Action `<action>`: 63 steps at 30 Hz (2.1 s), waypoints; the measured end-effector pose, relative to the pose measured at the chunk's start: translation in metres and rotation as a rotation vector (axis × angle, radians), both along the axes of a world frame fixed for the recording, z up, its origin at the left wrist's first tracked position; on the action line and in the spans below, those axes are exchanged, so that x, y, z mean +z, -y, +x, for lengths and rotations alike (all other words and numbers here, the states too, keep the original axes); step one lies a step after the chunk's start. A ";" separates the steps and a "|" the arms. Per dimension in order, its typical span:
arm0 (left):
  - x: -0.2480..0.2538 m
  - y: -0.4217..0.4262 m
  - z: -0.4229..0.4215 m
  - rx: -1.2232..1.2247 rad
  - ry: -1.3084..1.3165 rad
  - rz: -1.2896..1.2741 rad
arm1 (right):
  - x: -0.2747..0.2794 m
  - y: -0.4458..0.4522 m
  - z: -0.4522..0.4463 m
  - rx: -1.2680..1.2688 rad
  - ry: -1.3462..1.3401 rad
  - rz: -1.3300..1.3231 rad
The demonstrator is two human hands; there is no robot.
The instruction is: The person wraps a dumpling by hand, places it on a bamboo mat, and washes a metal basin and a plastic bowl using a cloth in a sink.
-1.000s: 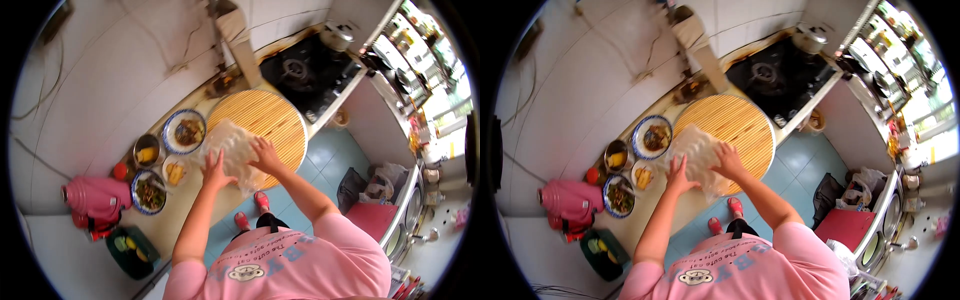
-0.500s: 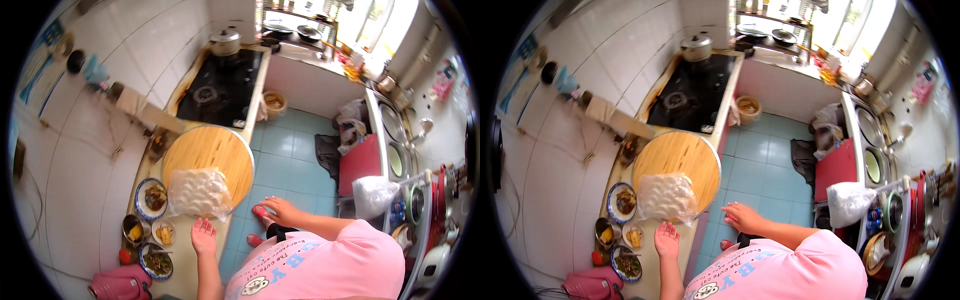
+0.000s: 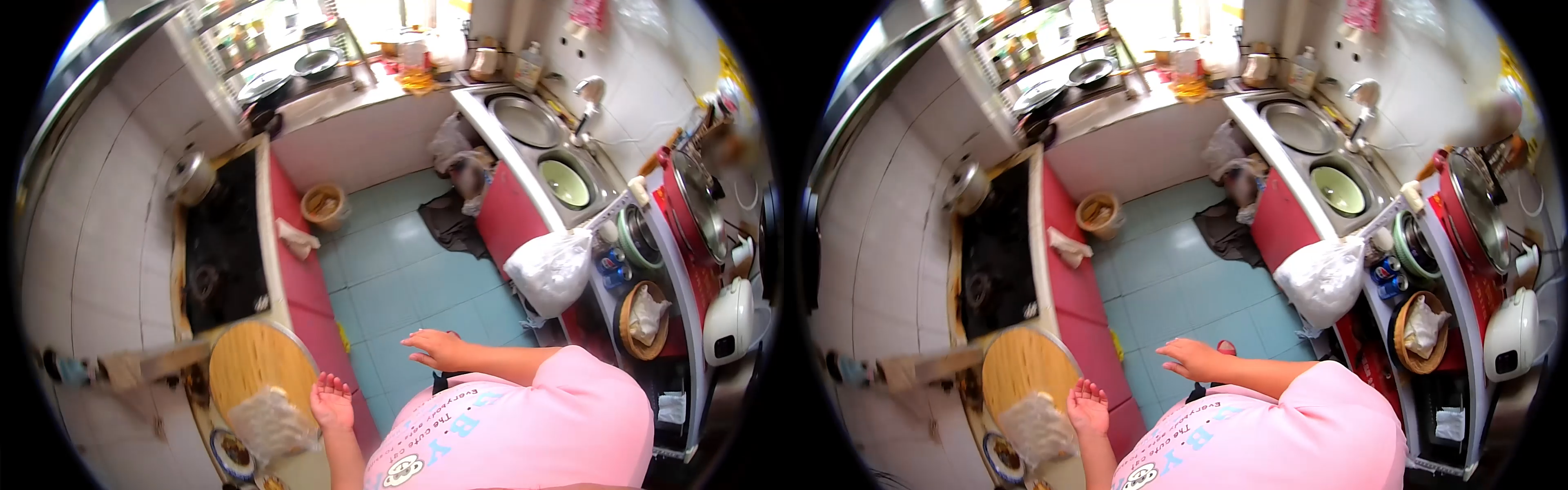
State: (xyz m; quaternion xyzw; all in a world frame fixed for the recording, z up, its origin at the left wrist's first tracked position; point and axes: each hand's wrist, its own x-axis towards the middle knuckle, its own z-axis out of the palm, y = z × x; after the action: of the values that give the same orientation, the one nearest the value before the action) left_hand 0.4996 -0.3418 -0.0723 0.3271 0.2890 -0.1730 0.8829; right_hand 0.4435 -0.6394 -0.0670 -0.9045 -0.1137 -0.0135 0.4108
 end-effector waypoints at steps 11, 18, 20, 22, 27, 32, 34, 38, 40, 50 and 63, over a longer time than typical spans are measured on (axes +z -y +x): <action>0.018 0.275 0.156 -0.320 0.054 0.024 | 0.002 0.255 0.078 -0.322 -0.024 0.074; 0.005 0.386 0.287 -0.542 0.034 0.055 | -0.023 0.329 0.131 -0.537 -0.018 0.095; -0.008 0.430 0.340 -0.620 0.039 0.058 | -0.027 0.356 0.146 -0.636 0.020 0.094; -0.009 0.482 0.384 -0.776 0.002 0.065 | -0.024 0.382 0.150 -0.882 -0.150 0.174; 0.010 0.618 0.457 -1.057 0.096 0.107 | -0.025 0.434 0.154 -1.264 -0.030 0.141; 0.004 0.736 0.477 -1.229 0.134 0.105 | -0.023 0.502 0.140 -1.616 -0.035 0.222; 0.000 0.775 0.475 -1.284 0.119 0.119 | -0.030 0.539 0.129 -1.728 0.058 0.113; -0.011 0.841 0.481 -1.293 0.110 0.212 | -0.070 0.618 0.119 -1.890 0.045 0.165; -0.010 0.882 0.486 -1.357 0.236 0.249 | -0.075 0.650 0.131 -1.862 -0.021 0.246; -0.091 1.100 0.571 -1.663 0.946 0.672 | -0.128 0.750 0.226 -1.788 0.001 1.332; -0.193 1.319 0.592 -1.831 1.643 1.075 | -0.170 0.829 0.293 -2.199 -0.080 1.330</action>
State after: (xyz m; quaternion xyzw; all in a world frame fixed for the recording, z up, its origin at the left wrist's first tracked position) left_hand 1.0916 -1.6613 -0.2650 0.7135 -0.6107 -0.3180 0.1296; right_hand 0.7363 -1.4686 -0.2372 -0.1445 0.7292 -0.3704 0.5569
